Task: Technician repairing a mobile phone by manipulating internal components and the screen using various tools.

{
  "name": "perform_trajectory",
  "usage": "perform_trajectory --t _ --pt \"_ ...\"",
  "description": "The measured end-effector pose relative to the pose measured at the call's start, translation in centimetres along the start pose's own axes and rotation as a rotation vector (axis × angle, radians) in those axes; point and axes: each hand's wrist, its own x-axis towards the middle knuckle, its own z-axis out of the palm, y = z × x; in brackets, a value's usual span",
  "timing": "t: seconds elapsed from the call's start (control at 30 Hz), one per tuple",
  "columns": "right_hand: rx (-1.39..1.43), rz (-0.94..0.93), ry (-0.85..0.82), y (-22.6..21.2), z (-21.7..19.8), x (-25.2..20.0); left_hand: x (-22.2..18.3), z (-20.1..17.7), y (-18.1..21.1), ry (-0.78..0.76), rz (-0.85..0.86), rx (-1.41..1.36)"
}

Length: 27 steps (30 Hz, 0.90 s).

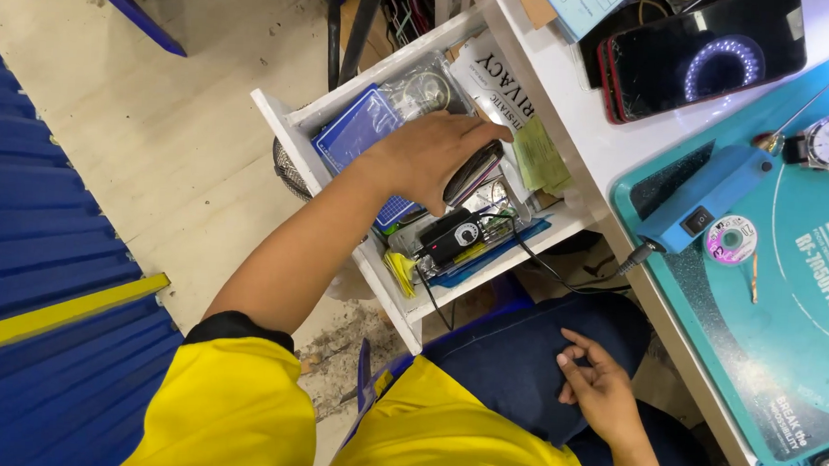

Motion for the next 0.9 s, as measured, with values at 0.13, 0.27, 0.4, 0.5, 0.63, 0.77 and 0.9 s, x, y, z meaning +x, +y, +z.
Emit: perform_trajectory --t 0.13,0.27,0.4,0.5,0.63,0.77,0.9 --pt "0.03 0.004 0.02 -0.3 0.2 -0.1 -0.4 -1.5 0.8 0.016 -0.058 -0.166" --pt "0.044 0.012 0.013 -0.2 0.1 -0.2 -0.3 -2.4 1.4 -0.041 -0.146 -0.18" --pt "0.046 0.036 0.017 -0.3 0.0 -0.4 -0.3 -4.0 1.9 -0.092 -0.19 -0.201" --pt "0.047 0.027 0.013 -0.5 -0.1 -0.5 -0.4 -5.4 2.5 -0.117 -0.234 -0.239" --pt "0.08 -0.004 0.012 0.1 -0.2 -0.4 -0.3 -6.0 2.6 -0.149 -0.246 -0.276" --pt "0.053 -0.01 0.003 0.2 -0.3 -0.7 -0.3 -6.8 3.2 -0.133 -0.292 -0.38" --pt "0.065 -0.017 0.006 0.1 -0.4 -0.8 -0.1 -7.0 3.3 -0.142 -0.308 -0.439"
